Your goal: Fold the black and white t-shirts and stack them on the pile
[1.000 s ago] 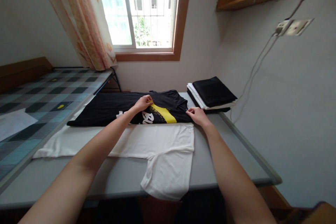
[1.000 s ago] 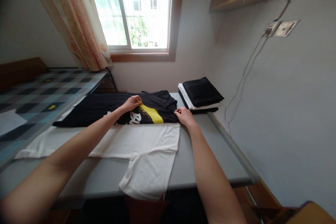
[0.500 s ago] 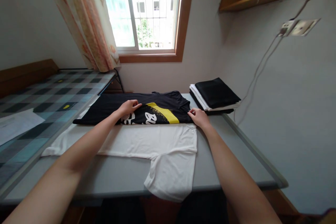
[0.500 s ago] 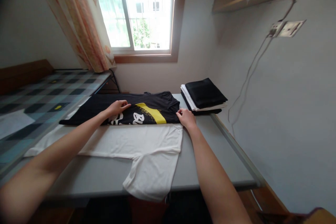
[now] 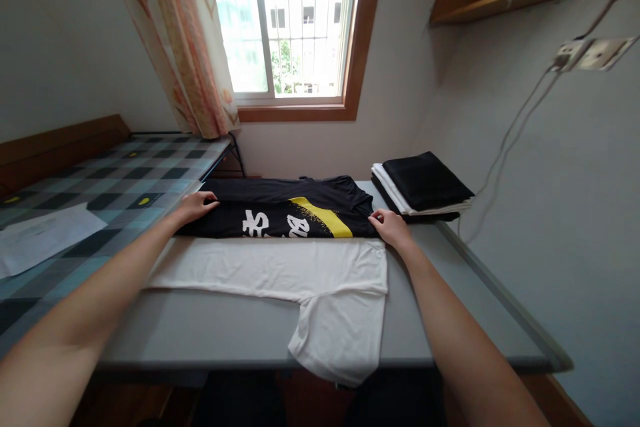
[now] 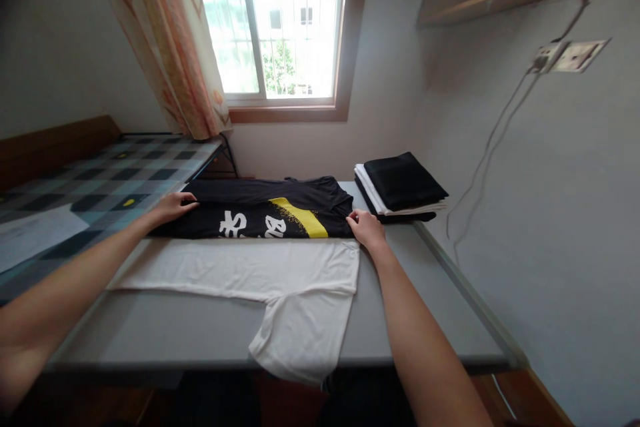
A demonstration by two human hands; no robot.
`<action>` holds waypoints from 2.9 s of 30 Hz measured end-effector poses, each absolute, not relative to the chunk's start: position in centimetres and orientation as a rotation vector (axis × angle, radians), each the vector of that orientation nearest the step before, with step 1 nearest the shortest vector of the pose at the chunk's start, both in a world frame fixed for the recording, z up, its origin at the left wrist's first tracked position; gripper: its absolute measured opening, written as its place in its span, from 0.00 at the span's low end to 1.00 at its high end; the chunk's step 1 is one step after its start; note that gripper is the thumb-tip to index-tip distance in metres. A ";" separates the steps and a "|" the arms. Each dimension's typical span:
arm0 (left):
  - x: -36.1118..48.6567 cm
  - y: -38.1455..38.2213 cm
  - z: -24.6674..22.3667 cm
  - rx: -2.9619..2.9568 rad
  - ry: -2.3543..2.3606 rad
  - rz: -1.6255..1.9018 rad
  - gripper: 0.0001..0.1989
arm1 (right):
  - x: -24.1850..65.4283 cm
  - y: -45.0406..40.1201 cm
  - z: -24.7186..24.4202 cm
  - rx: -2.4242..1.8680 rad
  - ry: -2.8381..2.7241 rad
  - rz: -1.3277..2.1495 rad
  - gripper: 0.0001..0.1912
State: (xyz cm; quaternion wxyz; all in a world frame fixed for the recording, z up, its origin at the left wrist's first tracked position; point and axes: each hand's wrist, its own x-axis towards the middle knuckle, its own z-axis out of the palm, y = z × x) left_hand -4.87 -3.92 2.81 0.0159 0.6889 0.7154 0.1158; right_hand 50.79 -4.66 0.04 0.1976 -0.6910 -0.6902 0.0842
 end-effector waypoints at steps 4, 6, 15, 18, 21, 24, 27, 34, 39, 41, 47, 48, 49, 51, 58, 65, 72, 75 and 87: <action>-3.3 -3.8 2.8 2.138 2.474 0.308 0.18 | 50.6 -4.8 0.1 -1.959 -1.933 0.210 0.12; -2.5 -3.7 2.4 2.125 2.510 0.225 0.18 | 50.5 -4.9 0.1 -1.968 -1.931 0.205 0.11; 2.5 -2.6 1.8 2.154 2.559 0.262 0.16 | 50.3 -5.1 0.5 -1.980 -1.916 0.226 0.12; 7.3 -1.5 2.1 2.200 2.347 0.375 0.17 | 50.4 -5.1 0.5 -1.960 -1.900 0.274 0.11; 12.5 -0.4 2.1 2.230 2.153 0.382 0.19 | 50.6 -4.9 0.4 -1.941 -1.863 0.315 0.11; 16.7 0.3 2.0 2.248 2.022 0.345 0.20 | 50.8 -4.8 0.3 -1.927 -1.839 0.323 0.11; 19.2 0.9 1.9 2.243 1.974 0.334 0.20 | 50.7 -4.8 0.2 -1.927 -1.844 0.320 0.10; 20.5 2.0 1.5 2.192 1.943 0.439 0.13 | 50.5 -4.9 0.4 -1.988 -1.867 0.281 0.10; 20.5 2.1 0.8 2.285 1.904 0.463 0.12 | 50.2 -5.1 0.7 -2.036 -1.904 0.224 0.11; 20.6 1.9 0.5 2.355 1.907 0.465 0.11 | 50.2 -5.3 0.9 -2.061 -1.908 0.215 0.12; 19.0 1.1 0.3 2.496 1.989 0.438 0.16 | 50.6 -5.5 1.1 -2.125 -1.905 0.189 0.14; 18.2 1.0 0.3 2.496 2.019 0.414 0.17 | 50.6 -5.5 1.1 -2.125 -1.909 0.189 0.13; 17.3 0.8 0.4 2.490 2.054 0.385 0.18 | 50.6 -5.5 1.1 -2.125 -1.910 0.189 0.13; 14.9 0.4 0.6 2.468 2.125 0.326 0.19 | 50.6 -5.5 1.1 -2.127 -1.908 0.194 0.13; 4.1 -1.7 1.0 2.342 2.297 0.144 0.22 | 50.6 -5.6 1.2 -2.129 -1.899 0.204 0.14; -4.4 -4.2 0.6 2.186 2.473 0.201 0.20 | 50.6 -5.5 1.0 -2.135 -1.896 0.199 0.14; -6.1 -4.2 0.8 2.108 2.615 0.270 0.18 | 50.7 -5.5 1.0 -2.093 -1.876 0.216 0.13; -4.5 -4.0 0.9 2.034 2.680 0.162 0.18 | 51.6 -5.3 1.1 -1.985 -1.881 0.315 0.13; 10.9 -1.7 1.0 2.358 2.176 0.329 0.18 | 52.9 -4.2 0.1 -1.998 -1.848 0.462 0.11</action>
